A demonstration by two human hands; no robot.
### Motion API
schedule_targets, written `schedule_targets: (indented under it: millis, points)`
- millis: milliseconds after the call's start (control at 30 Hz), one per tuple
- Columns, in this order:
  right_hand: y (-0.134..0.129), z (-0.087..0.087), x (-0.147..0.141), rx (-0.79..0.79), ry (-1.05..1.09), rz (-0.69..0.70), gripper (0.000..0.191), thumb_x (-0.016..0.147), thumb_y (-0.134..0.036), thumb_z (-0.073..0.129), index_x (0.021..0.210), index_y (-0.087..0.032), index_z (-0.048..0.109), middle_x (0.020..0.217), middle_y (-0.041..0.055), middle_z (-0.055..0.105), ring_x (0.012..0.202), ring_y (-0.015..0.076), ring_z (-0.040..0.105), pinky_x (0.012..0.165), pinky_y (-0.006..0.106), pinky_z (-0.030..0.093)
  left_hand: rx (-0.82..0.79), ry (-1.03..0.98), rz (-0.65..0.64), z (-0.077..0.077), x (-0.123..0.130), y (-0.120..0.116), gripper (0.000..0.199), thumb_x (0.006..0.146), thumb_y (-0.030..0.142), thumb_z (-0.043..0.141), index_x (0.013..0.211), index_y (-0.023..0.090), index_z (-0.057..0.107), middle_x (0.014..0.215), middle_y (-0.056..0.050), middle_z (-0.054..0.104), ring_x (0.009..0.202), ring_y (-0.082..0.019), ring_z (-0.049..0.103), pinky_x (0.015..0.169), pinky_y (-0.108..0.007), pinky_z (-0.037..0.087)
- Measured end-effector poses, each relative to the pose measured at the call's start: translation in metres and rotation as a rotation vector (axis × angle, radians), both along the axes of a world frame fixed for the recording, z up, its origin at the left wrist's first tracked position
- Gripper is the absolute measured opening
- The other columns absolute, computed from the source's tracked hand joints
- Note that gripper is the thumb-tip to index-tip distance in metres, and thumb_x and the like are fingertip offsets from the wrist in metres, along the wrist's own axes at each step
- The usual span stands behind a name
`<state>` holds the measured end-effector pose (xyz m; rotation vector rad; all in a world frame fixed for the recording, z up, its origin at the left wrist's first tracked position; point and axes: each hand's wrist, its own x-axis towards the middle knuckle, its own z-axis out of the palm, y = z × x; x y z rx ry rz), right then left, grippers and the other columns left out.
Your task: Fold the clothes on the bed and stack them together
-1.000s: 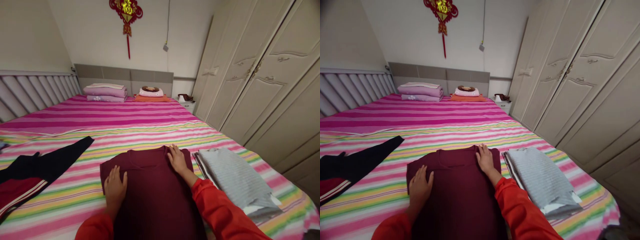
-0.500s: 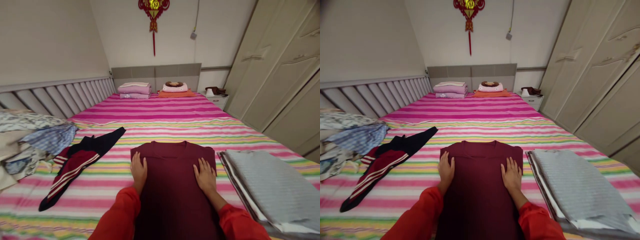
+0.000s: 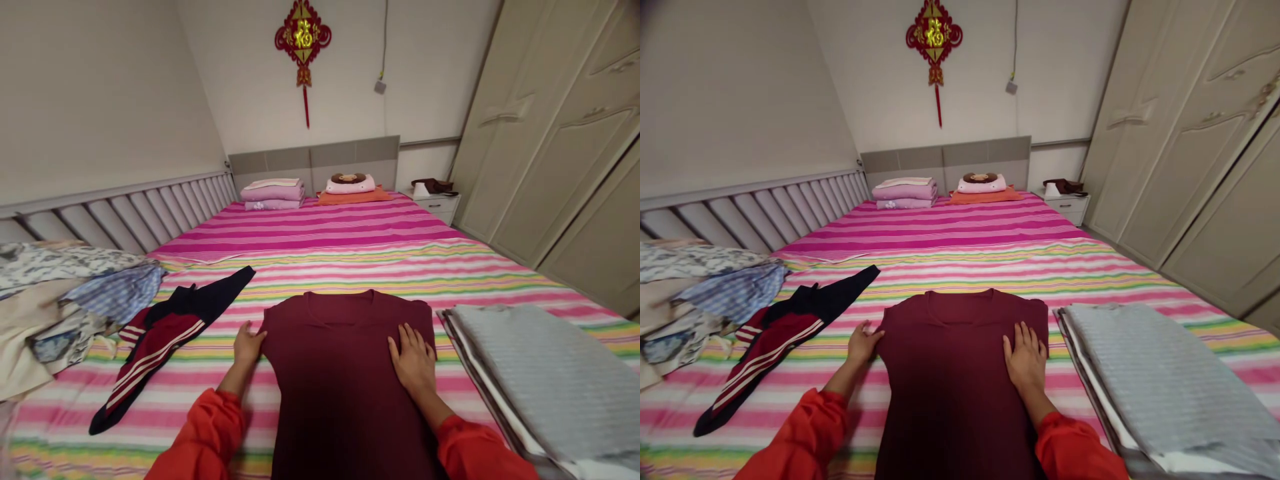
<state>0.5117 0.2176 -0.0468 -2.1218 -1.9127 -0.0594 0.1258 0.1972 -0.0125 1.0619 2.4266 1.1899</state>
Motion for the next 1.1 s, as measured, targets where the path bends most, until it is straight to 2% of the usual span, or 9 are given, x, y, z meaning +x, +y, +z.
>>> schedule_targets:
  millis: [133,267,367,533,600,733,867,1000,1100]
  points:
    - [0.001,-0.002,0.001,0.004,-0.012,-0.005,0.056,0.096,-0.039,0.031,0.140,-0.011,0.050,0.149,0.0124,0.046,0.136,0.0281,0.038,0.108,0.044,0.030,-0.003,0.189,-0.067,0.005,0.008,-0.004,0.045,0.082,0.024,0.053,0.125,0.010,0.056,0.109,-0.017,0.067,0.100,-0.028,0.065,0.089,-0.044,0.050]
    - [0.001,-0.004,0.002,0.021,-0.025,0.001,0.057,0.096,-0.041,0.028,0.140,-0.012,0.050,0.148,0.0119,0.047,0.136,0.0280,0.039,0.108,0.045,0.030,0.014,0.314,-0.266,0.011,0.033,0.030,0.032,0.088,0.025,0.046,0.114,0.022,0.064,0.121,-0.008,0.066,0.114,-0.021,0.059,0.102,-0.033,0.043]
    - [0.002,-0.005,0.003,0.019,-0.030,0.003,0.058,0.096,-0.041,0.027,0.140,-0.012,0.050,0.149,0.0121,0.046,0.135,0.0279,0.040,0.107,0.045,0.031,-0.049,0.360,-0.234,0.016,0.031,0.055,0.031,0.086,0.021,0.049,0.112,0.019,0.065,0.126,-0.012,0.063,0.122,-0.026,0.054,0.103,-0.040,0.040]
    - [0.002,-0.004,0.002,0.007,-0.022,-0.006,0.057,0.096,-0.041,0.028,0.141,-0.012,0.050,0.149,0.0108,0.046,0.136,0.0277,0.039,0.108,0.044,0.030,-0.238,0.331,-0.166,0.024,-0.001,0.070,0.015,0.078,0.029,0.064,0.086,0.017,0.068,0.086,-0.013,0.071,0.087,-0.030,0.066,0.077,-0.040,0.050]
    - [0.001,-0.003,0.002,0.008,-0.017,-0.012,0.057,0.096,-0.040,0.029,0.141,-0.012,0.049,0.149,0.0104,0.046,0.136,0.0276,0.038,0.108,0.044,0.029,-0.248,0.354,-0.144,0.029,-0.005,0.069,0.019,0.084,0.031,0.057,0.091,0.016,0.067,0.090,-0.014,0.071,0.089,-0.031,0.065,0.078,-0.042,0.049]
    - [0.000,-0.001,0.002,0.000,-0.014,-0.020,0.056,0.097,-0.040,0.029,0.140,-0.011,0.050,0.150,0.0104,0.045,0.136,0.0278,0.038,0.109,0.043,0.029,-0.162,0.449,-0.197,0.031,0.022,0.063,0.033,0.091,0.028,0.044,0.116,0.014,0.061,0.126,-0.019,0.060,0.119,-0.031,0.054,0.097,-0.044,0.042]
    - [0.001,-0.001,0.002,0.002,-0.016,-0.013,0.056,0.097,-0.040,0.028,0.140,-0.012,0.050,0.149,0.0105,0.046,0.136,0.0274,0.038,0.109,0.043,0.029,-0.131,0.433,-0.454,0.022,0.061,0.068,0.030,0.092,0.034,0.047,0.116,0.024,0.062,0.108,-0.005,0.069,0.101,-0.020,0.064,0.087,-0.029,0.046]
    - [0.002,-0.005,0.003,0.012,-0.012,-0.014,0.056,0.098,-0.041,0.027,0.141,-0.013,0.050,0.149,0.0109,0.046,0.136,0.0276,0.038,0.108,0.044,0.029,-0.164,0.377,-0.455,0.020,0.074,0.097,0.040,0.093,0.030,0.047,0.131,0.017,0.052,0.095,-0.008,0.072,0.090,-0.022,0.066,0.075,-0.030,0.046]
    - [0.002,-0.007,0.004,0.012,-0.009,-0.016,0.056,0.097,-0.042,0.027,0.141,-0.013,0.050,0.149,0.0105,0.046,0.136,0.0278,0.038,0.108,0.044,0.029,-0.199,0.351,-0.467,0.021,0.074,0.121,0.033,0.087,0.029,0.058,0.119,0.018,0.060,0.093,-0.008,0.073,0.090,-0.021,0.066,0.074,-0.028,0.045]
